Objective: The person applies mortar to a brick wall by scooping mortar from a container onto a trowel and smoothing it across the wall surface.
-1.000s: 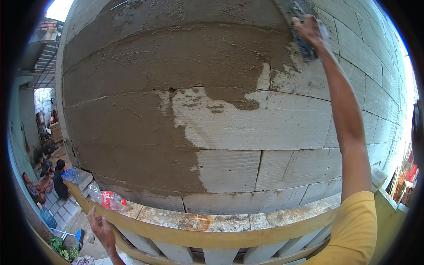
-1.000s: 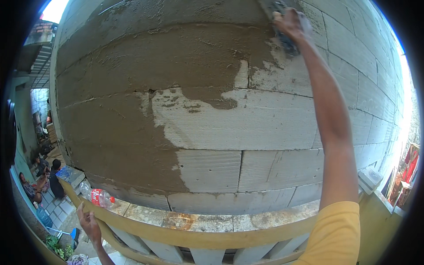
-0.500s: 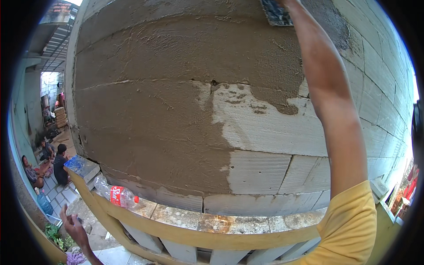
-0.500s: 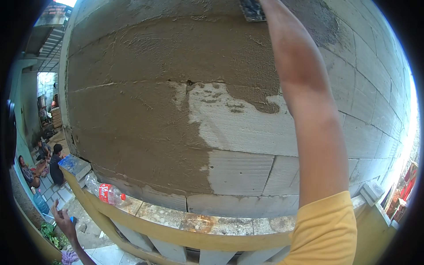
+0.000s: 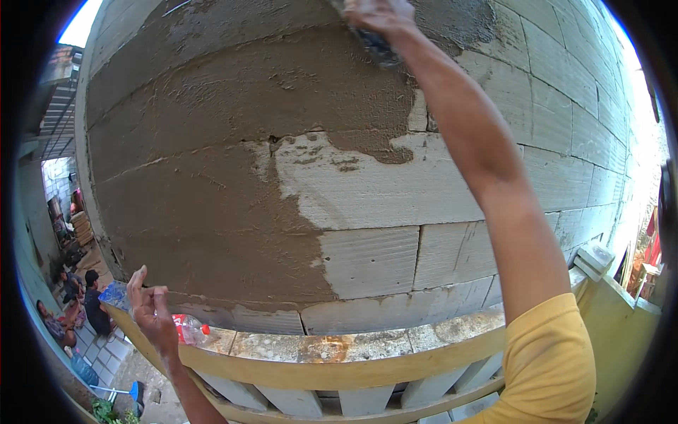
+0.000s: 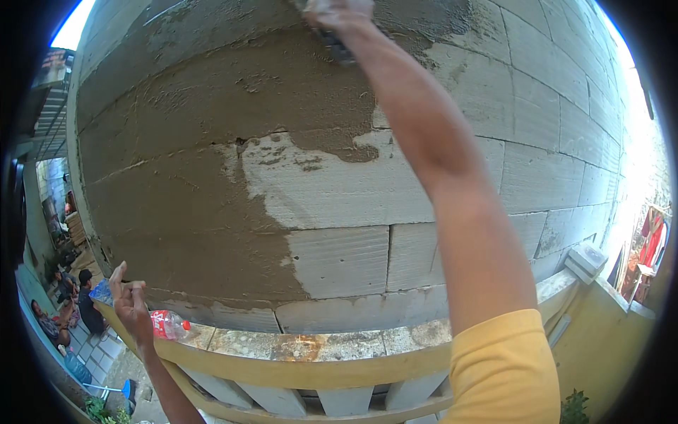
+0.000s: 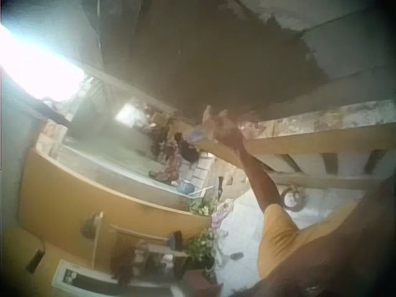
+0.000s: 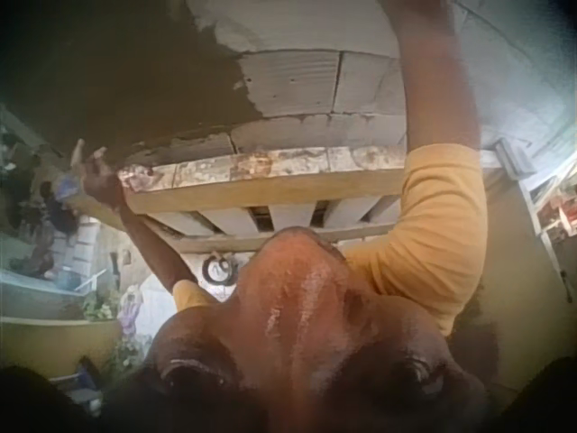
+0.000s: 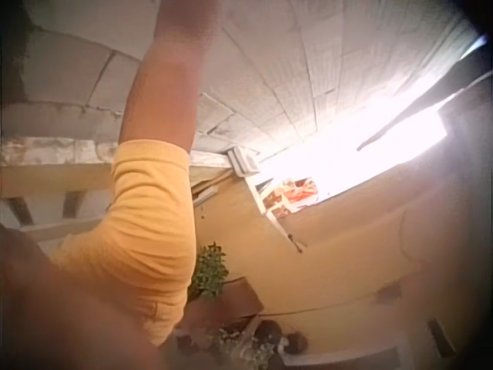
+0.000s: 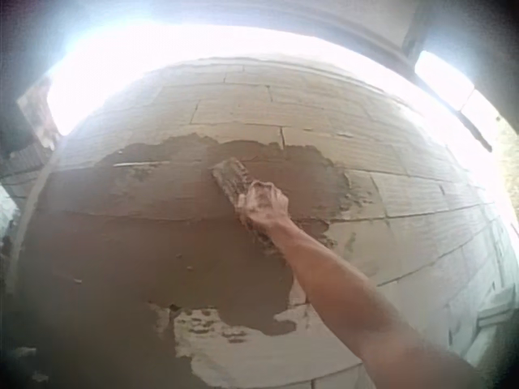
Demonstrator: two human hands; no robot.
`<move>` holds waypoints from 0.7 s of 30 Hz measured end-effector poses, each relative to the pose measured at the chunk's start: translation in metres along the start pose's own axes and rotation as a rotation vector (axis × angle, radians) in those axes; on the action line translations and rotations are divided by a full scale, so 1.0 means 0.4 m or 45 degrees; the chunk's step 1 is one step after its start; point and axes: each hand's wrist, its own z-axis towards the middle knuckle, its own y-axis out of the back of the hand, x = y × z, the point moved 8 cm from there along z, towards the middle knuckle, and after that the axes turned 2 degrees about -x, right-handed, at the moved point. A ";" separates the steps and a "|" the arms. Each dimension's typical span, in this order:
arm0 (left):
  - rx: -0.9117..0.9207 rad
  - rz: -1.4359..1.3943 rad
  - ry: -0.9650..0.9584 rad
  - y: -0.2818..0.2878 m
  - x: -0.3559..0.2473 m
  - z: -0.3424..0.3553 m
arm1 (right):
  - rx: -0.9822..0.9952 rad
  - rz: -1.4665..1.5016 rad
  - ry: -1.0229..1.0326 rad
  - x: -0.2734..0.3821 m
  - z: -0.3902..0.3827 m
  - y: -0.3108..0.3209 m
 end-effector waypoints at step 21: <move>-0.126 0.215 0.006 0.362 0.086 -0.016 | 0.452 -0.069 0.274 0.252 -0.238 -0.219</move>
